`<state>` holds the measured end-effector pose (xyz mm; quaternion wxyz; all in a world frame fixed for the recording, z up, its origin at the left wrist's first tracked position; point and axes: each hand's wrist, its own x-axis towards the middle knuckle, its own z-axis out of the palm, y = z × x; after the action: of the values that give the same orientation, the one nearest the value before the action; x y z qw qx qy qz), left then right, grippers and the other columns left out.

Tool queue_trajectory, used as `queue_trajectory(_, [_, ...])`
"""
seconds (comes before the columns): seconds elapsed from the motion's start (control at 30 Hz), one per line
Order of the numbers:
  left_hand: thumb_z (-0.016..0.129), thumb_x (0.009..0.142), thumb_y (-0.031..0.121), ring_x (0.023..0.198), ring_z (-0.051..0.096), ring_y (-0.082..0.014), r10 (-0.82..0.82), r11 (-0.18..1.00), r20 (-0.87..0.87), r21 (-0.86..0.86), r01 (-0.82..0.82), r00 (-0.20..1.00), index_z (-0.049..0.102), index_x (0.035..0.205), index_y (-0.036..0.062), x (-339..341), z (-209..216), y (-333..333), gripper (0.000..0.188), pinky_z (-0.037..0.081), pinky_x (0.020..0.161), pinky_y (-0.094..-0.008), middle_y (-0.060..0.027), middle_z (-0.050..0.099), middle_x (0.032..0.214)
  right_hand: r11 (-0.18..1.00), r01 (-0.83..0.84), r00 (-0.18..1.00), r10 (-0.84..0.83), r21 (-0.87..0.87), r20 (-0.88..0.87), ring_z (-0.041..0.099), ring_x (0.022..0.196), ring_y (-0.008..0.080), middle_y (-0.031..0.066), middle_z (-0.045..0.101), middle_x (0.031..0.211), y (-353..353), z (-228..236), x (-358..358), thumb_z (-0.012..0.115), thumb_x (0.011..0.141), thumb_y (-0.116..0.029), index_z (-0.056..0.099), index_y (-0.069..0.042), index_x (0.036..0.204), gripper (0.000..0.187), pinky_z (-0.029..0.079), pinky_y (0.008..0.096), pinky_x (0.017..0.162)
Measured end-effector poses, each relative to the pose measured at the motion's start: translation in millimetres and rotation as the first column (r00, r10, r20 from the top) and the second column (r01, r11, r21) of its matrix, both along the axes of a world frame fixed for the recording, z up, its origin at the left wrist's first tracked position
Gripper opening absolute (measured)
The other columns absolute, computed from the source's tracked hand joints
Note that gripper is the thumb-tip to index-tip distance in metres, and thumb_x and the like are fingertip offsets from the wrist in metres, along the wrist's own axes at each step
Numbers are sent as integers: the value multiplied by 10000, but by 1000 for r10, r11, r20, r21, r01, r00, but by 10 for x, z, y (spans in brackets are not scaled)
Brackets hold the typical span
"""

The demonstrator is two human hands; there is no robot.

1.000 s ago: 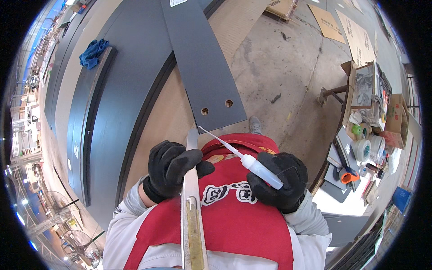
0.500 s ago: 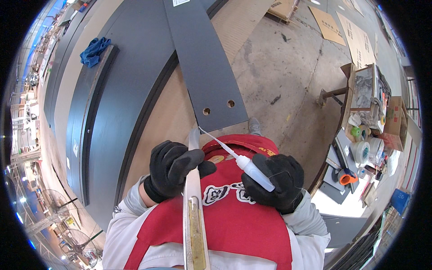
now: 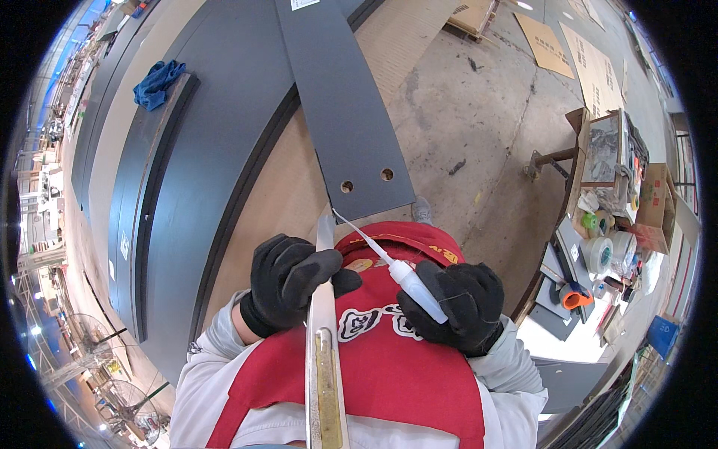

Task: The person cleans a dark gray panel with a blue cloth, then uses a utility knife to scrape and trim its edges. They apply glue from a white bottle along a seam, press the panel sections together, and inspect the joined edges. The person repeats similar steps on another panel, using the knife and glue to finish the assembly.

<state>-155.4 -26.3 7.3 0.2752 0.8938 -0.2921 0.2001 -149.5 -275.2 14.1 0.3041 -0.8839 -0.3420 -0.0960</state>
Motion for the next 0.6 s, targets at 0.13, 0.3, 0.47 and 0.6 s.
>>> queue_trajectory(0.13, [809, 687, 301, 550, 583, -154, -7, 1000, -10, -22, 7, 1000, 587, 909, 76, 9, 2, -5, 386, 426, 488, -277, -45, 623, 699, 1000, -5, 999, 4, 31, 40, 618, 660, 286, 107, 644, 828, 9, -5, -9, 768, 614, -123, 630, -23, 972, 396, 485, 377, 599])
queue_trajectory(0.3, [817, 673, 297, 552, 587, -158, -11, 999, 7, -37, 11, 1000, 591, 903, 72, 12, 17, -15, 393, 427, 495, -280, -42, 625, 693, 996, -32, 997, 27, 77, 70, 629, 674, 290, 116, 651, 856, -15, -35, -26, 785, 623, -142, 607, -18, 1024, 456, 496, 384, 611])
queue_trajectory(0.47, [823, 664, 293, 552, 583, -158, -11, 999, 29, -40, 12, 1000, 594, 916, 66, 26, 18, -14, 410, 429, 500, -282, -36, 623, 695, 998, -24, 998, 21, 50, 66, 630, 677, 291, 118, 653, 871, -17, -6, -35, 796, 622, -155, 600, -18, 1048, 489, 496, 388, 613])
queue_trajectory(0.6, [823, 664, 292, 550, 579, -157, -13, 999, 24, -36, 14, 1000, 594, 917, 63, 12, -12, -4, 411, 429, 499, -285, -36, 620, 688, 998, -24, 998, 20, 53, 63, 631, 689, 292, 114, 654, 876, -21, -14, -42, 797, 619, -154, 602, -19, 1055, 496, 495, 389, 621])
